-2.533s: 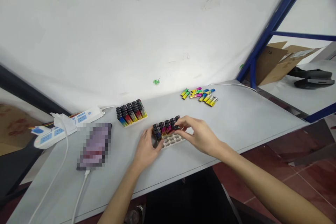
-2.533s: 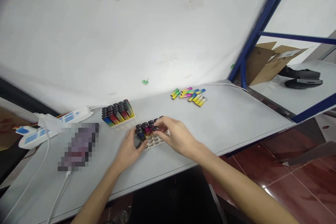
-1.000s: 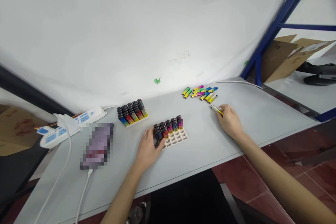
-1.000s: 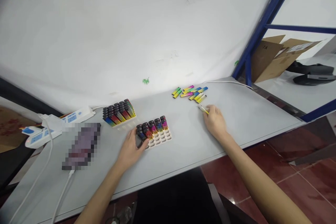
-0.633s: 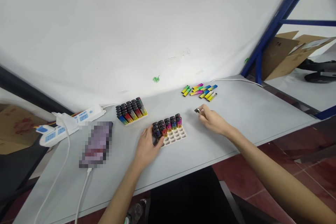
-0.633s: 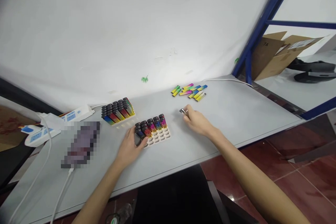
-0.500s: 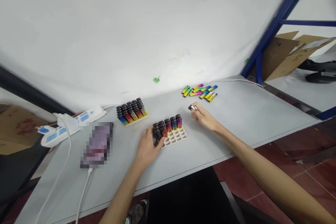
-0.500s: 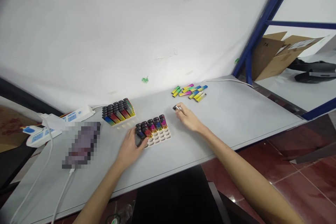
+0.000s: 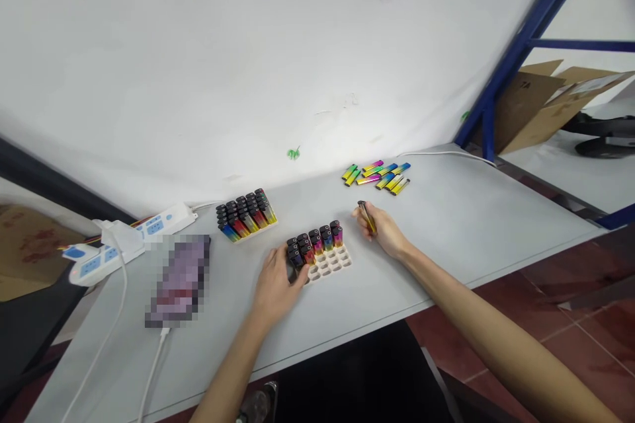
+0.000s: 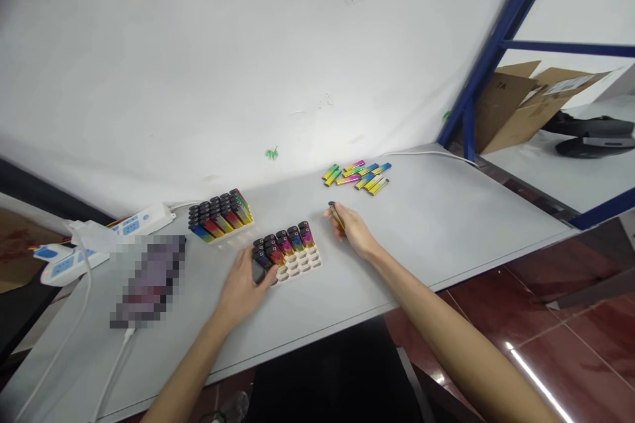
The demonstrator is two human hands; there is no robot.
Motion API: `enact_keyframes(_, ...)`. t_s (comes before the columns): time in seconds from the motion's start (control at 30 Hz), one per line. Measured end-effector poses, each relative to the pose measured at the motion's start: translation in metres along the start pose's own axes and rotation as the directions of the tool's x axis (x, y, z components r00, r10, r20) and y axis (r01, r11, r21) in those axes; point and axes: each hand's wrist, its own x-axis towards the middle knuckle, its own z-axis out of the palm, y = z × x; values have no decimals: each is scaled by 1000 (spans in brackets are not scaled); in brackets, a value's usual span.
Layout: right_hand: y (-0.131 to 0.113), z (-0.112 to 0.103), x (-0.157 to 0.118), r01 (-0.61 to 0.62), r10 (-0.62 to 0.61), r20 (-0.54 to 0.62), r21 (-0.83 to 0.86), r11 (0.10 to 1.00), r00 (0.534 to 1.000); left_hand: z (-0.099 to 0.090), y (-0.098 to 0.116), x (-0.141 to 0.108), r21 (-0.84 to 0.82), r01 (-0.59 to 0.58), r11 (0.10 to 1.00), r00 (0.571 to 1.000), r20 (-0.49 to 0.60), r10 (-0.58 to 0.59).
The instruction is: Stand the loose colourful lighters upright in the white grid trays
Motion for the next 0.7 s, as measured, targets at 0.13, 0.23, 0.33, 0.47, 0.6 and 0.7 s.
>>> enact_keyframes(0.13,-6,3,-4,43,-43,16,-18,999,999,0,1,0,2,13,1000,1000,-4,-13)
enact_keyframes(0.23,-7,2,-4,9,-10,5,40,999,1000,-1,2,0,0,15,1000,1000,2,-15)
enact_keyframes(0.33,-5,0,-2,-31,34,-32,80,996,999,-1,2,1,-3,16,1000,1000,-3,-16)
enact_keyframes(0.47,-3,-1,1,-56,66,-101,99,994,993,0,1,1,5,-1,1000,1000,-3,1)
enact_keyframes(0.6,-4,0,2,-81,99,-137,134,988,986,1,-1,1,16,-2,1000,1000,3,2)
enact_keyframes(0.7,-4,1,1,-52,70,-150,123,991,986,2,-1,1,7,14,1000,1000,-3,-14)
